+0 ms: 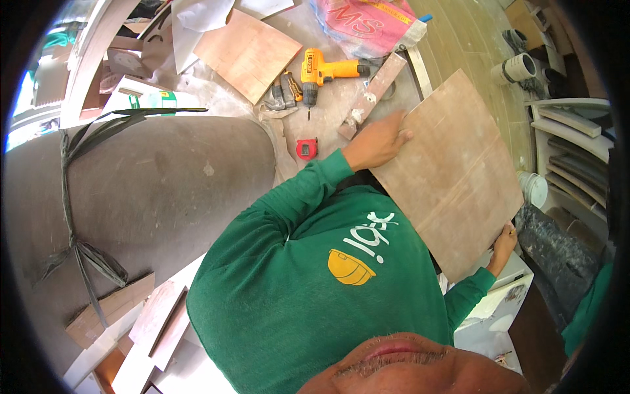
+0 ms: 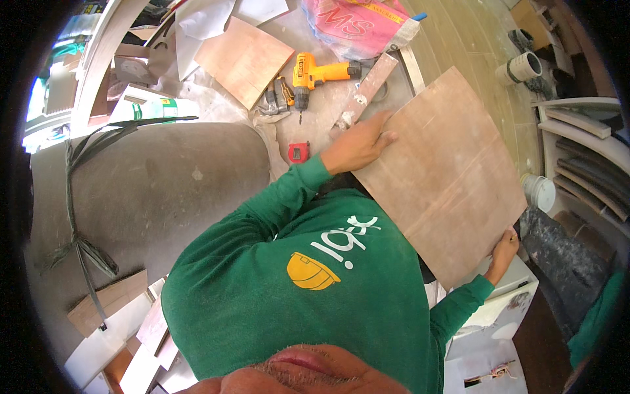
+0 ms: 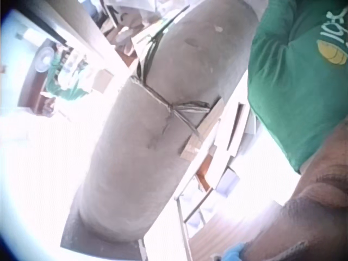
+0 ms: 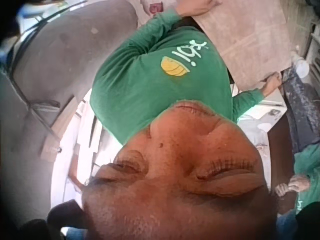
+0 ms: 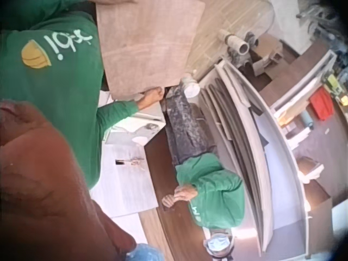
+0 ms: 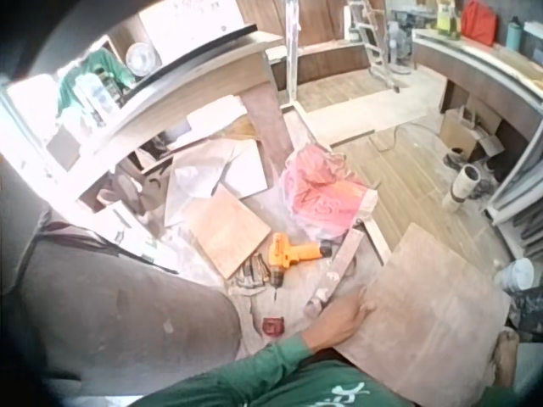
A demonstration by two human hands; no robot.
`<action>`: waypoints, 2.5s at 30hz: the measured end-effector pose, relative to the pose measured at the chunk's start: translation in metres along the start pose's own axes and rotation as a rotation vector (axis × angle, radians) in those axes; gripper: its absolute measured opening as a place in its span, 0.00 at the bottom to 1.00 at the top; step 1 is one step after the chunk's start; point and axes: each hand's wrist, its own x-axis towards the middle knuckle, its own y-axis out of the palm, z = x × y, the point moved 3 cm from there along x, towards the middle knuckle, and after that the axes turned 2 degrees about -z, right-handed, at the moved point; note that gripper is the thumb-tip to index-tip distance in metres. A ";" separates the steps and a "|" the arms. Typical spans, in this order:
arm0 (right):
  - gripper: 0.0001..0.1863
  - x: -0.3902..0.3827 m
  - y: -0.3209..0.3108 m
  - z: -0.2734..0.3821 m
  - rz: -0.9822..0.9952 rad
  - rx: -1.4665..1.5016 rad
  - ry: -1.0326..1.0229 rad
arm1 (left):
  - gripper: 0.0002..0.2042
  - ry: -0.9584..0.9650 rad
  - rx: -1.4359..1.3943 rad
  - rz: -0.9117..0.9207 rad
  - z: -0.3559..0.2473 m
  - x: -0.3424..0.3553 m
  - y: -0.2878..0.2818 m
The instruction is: The person measures and marks a rectangular piece of wood using a tape measure and a pencil. They then use a hand saw to cut along the marked line.
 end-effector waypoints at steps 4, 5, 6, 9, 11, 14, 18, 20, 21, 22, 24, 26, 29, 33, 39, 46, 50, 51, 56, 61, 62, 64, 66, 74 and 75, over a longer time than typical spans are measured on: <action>0.23 -0.005 -0.014 0.010 0.035 -0.041 0.030 | 0.28 0.123 -0.123 0.047 0.029 -0.002 -0.022; 0.23 -0.001 -0.021 0.011 0.015 -0.125 0.039 | 0.27 -0.008 -0.214 -0.002 0.039 -0.009 -0.042; 0.23 0.002 -0.027 0.010 -0.009 -0.207 0.051 | 0.27 -0.138 -0.303 -0.048 0.050 -0.017 -0.065; 0.23 0.010 -0.040 0.003 -0.036 -0.148 0.149 | 0.21 -0.135 0.289 -0.318 0.108 -0.047 -0.132; 0.23 0.015 -0.039 -0.006 -0.034 -0.116 0.142 | 0.19 -0.254 0.628 -0.412 0.142 -0.065 -0.166; 0.23 0.017 -0.034 -0.008 -0.002 -0.111 0.160 | 0.20 -0.452 0.721 -0.488 0.193 -0.088 -0.188; 0.18 0.012 -0.016 -0.009 -0.081 -0.041 -0.027 | 0.26 -0.517 0.660 -0.487 0.201 -0.087 -0.179; 0.19 0.009 -0.018 -0.003 -0.057 -0.074 -0.007 | 0.32 -0.516 0.660 -0.507 0.211 -0.087 -0.174; 0.20 0.007 -0.017 0.004 -0.048 -0.084 0.000 | 0.35 -0.510 0.662 -0.522 0.216 -0.084 -0.174; 0.22 0.001 -0.013 0.015 -0.024 -0.126 0.018 | 0.37 -0.539 0.645 -0.637 0.217 -0.080 -0.178; 0.26 -0.012 -0.011 0.033 0.021 -0.215 0.053 | 0.43 -0.592 0.597 -0.864 0.223 -0.069 -0.184; 0.26 -0.016 -0.009 0.029 0.025 -0.181 0.012 | 0.54 -0.726 0.530 -0.932 0.259 -0.061 -0.200; 0.26 -0.015 -0.001 0.029 0.024 -0.166 -0.006 | 0.63 -0.860 0.558 -0.925 0.309 -0.061 -0.217; 0.26 -0.023 0.004 0.031 -0.019 -0.212 -0.004 | 0.66 -0.879 0.364 -0.956 0.320 -0.057 -0.231; 0.26 -0.020 0.003 0.028 0.009 -0.199 0.002 | 0.73 -1.078 0.396 -0.772 0.302 -0.046 -0.230; 0.27 -0.029 0.006 0.037 0.009 -0.206 -0.036 | 0.45 -0.666 -0.102 -0.852 0.323 -0.037 -0.250; 0.27 -0.026 0.002 0.024 -0.007 -0.237 -0.002 | 0.17 -0.491 -0.900 -1.002 0.282 -0.014 -0.265; 0.26 -0.029 0.002 0.020 -0.028 -0.217 0.004 | 0.09 -0.311 -1.165 -0.999 0.245 0.008 -0.260; 0.25 -0.037 0.001 0.037 -0.041 -0.196 -0.007 | 0.06 -0.117 -1.300 -0.941 0.206 0.037 -0.298; 0.26 -0.056 -0.015 0.034 -0.153 -0.250 0.004 | 0.06 0.041 -1.330 -0.817 0.126 0.042 -0.262; 0.27 -0.056 -0.017 0.034 -0.143 -0.245 -0.010 | 0.08 0.017 -1.331 -0.850 0.118 0.037 -0.250; 0.27 -0.057 -0.025 0.037 -0.139 -0.237 -0.034 | 0.10 -0.031 -1.294 -0.841 0.123 0.036 -0.236; 0.26 -0.055 -0.027 0.044 -0.145 -0.296 -0.117 | 0.11 -0.029 -1.207 -0.890 0.132 0.036 -0.232; 0.24 -0.072 -0.019 0.073 -0.179 -0.303 -0.101 | 0.13 0.035 -1.203 -0.824 0.165 0.056 -0.190; 0.24 -0.078 -0.017 0.068 -0.186 -0.279 -0.085 | 0.13 0.054 -1.272 -0.738 0.162 0.059 -0.186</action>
